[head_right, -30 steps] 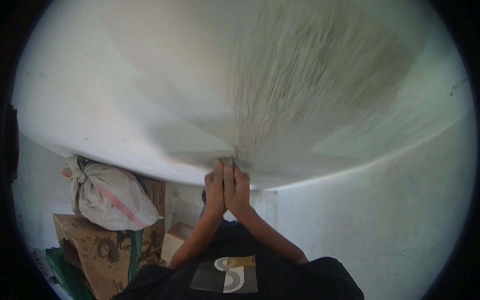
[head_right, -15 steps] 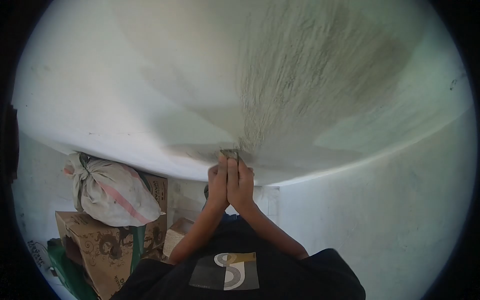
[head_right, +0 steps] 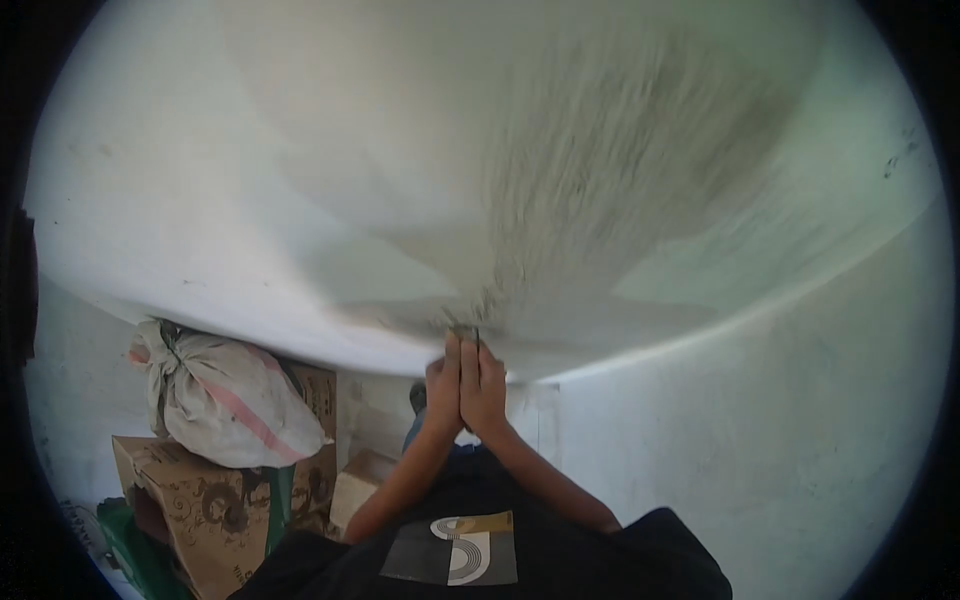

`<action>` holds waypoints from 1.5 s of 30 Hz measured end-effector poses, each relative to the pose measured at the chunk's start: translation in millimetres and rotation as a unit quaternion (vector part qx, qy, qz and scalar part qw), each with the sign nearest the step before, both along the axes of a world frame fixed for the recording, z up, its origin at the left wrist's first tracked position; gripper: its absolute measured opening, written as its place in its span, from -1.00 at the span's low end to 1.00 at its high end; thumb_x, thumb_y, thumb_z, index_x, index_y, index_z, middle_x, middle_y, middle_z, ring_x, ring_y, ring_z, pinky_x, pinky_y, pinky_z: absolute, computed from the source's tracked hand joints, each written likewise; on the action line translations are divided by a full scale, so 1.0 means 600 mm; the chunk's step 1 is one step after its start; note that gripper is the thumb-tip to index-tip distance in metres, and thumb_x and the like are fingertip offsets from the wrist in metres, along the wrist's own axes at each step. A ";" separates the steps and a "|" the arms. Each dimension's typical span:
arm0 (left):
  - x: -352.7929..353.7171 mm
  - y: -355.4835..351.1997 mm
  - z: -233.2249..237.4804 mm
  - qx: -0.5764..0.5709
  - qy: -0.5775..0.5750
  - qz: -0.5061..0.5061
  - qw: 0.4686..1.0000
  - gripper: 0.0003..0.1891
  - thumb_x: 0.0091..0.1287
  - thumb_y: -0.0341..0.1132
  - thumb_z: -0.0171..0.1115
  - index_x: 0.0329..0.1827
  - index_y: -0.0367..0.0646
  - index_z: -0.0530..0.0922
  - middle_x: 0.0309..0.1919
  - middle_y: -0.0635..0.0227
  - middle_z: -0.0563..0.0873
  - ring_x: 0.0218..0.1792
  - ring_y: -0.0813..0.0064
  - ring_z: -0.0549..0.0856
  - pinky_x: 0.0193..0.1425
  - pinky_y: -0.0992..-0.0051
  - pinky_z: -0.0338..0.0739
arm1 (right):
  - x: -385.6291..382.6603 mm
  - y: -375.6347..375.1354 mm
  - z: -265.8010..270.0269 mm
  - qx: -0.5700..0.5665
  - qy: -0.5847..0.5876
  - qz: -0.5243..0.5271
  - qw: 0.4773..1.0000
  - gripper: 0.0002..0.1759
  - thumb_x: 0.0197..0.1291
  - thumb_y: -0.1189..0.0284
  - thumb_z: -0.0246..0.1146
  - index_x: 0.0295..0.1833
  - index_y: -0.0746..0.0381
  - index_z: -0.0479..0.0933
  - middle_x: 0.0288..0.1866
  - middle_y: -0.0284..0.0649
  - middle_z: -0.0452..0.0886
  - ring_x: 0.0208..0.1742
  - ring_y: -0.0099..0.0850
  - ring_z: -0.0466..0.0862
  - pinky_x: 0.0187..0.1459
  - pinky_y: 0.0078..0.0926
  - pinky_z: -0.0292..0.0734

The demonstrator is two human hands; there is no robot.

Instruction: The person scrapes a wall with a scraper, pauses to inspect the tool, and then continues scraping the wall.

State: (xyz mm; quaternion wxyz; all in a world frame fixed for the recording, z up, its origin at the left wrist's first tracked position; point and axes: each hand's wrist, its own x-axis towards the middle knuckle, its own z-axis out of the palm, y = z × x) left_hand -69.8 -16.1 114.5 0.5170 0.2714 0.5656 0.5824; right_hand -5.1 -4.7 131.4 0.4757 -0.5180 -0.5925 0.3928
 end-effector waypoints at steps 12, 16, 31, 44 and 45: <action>-0.013 -0.020 0.004 -0.008 -0.007 -0.001 1.000 -0.39 0.49 0.12 -0.01 -0.39 -0.35 0.57 -0.51 0.35 0.63 -0.46 0.61 0.53 -0.38 0.52 0.47 | -0.018 -0.022 0.011 -0.011 0.038 -0.009 0.999 -0.63 0.43 0.25 0.02 -0.13 0.36 0.53 -0.32 0.11 0.64 -0.29 0.04 0.65 -0.25 -0.23 0.51; -0.031 0.002 0.043 0.018 0.040 -0.046 0.998 -0.38 0.49 0.12 0.01 -0.40 -0.38 0.58 -0.50 0.33 0.63 -0.42 0.64 0.50 -0.37 0.54 0.45 | -0.021 -0.007 0.032 -0.035 0.025 -0.041 0.998 -0.62 0.43 0.23 0.02 -0.12 0.36 0.54 -0.28 0.13 0.64 -0.21 0.03 0.65 -0.17 -0.22 0.50; -0.028 0.004 0.059 0.028 0.014 -0.003 1.000 -0.41 0.47 0.06 0.09 -0.46 -0.41 0.54 -0.58 0.44 0.58 -0.47 0.66 0.45 -0.41 0.51 0.40 | -0.025 0.000 0.044 -0.017 0.086 -0.027 0.996 -0.58 0.46 0.21 -0.01 -0.15 0.39 0.51 -0.39 0.03 0.61 -0.34 -0.26 0.63 -0.26 -0.28 0.49; -0.006 -0.025 0.001 -0.033 -0.004 0.038 0.999 -0.39 0.47 0.09 0.06 -0.53 -0.34 0.52 -0.61 0.44 0.53 -0.50 0.67 0.41 -0.44 0.51 0.34 | -0.008 -0.023 0.003 -0.102 0.118 0.029 0.987 -0.55 0.48 0.16 -0.04 -0.13 0.35 0.53 -0.42 -0.05 0.63 -0.37 -0.26 0.63 -0.26 -0.30 0.48; -0.005 -0.025 0.003 -0.024 0.008 0.040 0.999 -0.39 0.47 0.10 0.06 -0.53 -0.34 0.52 -0.61 0.44 0.53 -0.50 0.67 0.41 -0.45 0.50 0.34 | -0.003 -0.026 -0.008 -0.108 0.117 0.026 0.987 -0.55 0.48 0.16 -0.04 -0.13 0.35 0.53 -0.42 -0.05 0.63 -0.37 -0.26 0.63 -0.26 -0.30 0.48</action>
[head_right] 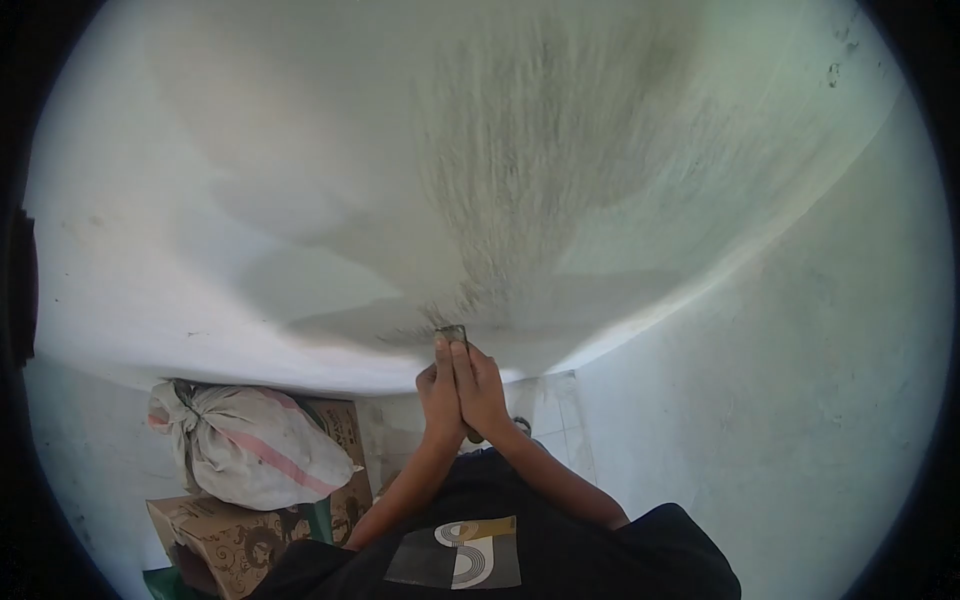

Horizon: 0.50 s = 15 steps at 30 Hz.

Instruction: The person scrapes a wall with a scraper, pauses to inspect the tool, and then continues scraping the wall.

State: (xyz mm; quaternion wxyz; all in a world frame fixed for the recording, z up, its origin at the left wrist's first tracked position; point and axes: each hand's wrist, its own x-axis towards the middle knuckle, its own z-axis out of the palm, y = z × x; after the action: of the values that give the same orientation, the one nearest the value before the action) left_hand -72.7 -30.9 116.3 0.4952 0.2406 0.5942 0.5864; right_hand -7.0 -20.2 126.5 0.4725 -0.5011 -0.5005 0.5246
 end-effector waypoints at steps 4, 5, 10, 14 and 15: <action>0.009 0.013 -0.038 0.030 0.011 0.013 0.999 -0.39 0.48 0.08 0.05 -0.51 -0.37 0.52 -0.61 0.42 0.55 -0.50 0.66 0.42 -0.45 0.48 0.35 | -0.002 0.009 -0.017 0.034 0.008 -0.001 0.999 -0.56 0.47 0.17 -0.04 -0.14 0.35 0.53 -0.42 -0.06 0.62 -0.35 -0.30 0.65 -0.28 -0.33 0.48; 0.008 0.021 -0.025 0.033 0.012 0.012 0.999 -0.39 0.48 0.08 0.05 -0.51 -0.37 0.52 -0.61 0.42 0.55 -0.50 0.66 0.42 -0.45 0.48 0.35 | 0.000 0.014 -0.015 0.039 0.018 -0.005 0.999 -0.57 0.47 0.18 -0.03 -0.15 0.34 0.53 -0.42 -0.06 0.62 -0.34 -0.30 0.66 -0.29 -0.33 0.48; 0.009 0.027 0.052 0.075 0.063 -0.050 0.994 -0.40 0.50 0.05 0.03 -0.46 -0.40 0.53 -0.58 0.40 0.58 -0.47 0.62 0.45 -0.40 0.49 0.40 | 0.016 0.014 0.030 0.113 -0.084 -0.034 0.989 -0.60 0.44 0.19 0.00 -0.17 0.33 0.53 -0.39 0.03 0.63 -0.31 -0.11 0.67 -0.27 -0.25 0.50; 0.020 0.037 0.094 0.056 0.028 -0.045 0.997 -0.41 0.50 0.09 0.00 -0.39 -0.35 0.56 -0.49 0.32 0.63 -0.40 0.63 0.52 -0.30 0.52 0.48 | 0.021 0.034 0.073 0.101 -0.054 -0.036 0.993 -0.61 0.44 0.20 0.02 -0.16 0.32 0.54 -0.37 0.00 0.64 -0.31 -0.09 0.64 -0.24 -0.27 0.50; 0.023 0.024 0.082 0.045 0.024 -0.041 0.998 -0.41 0.50 0.09 0.00 -0.39 -0.35 0.56 -0.49 0.32 0.63 -0.40 0.63 0.52 -0.30 0.52 0.48 | 0.026 0.039 0.104 0.119 -0.099 -0.038 0.987 -0.61 0.45 0.19 0.03 -0.15 0.32 0.55 -0.38 -0.08 0.66 -0.34 -0.24 0.63 -0.24 -0.36 0.49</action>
State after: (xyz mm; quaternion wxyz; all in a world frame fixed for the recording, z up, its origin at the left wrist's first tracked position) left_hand -59.0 -16.5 165.4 0.4933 0.3003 0.5687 0.5857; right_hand 8.9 3.1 189.1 0.4963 -0.5092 -0.5846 0.3908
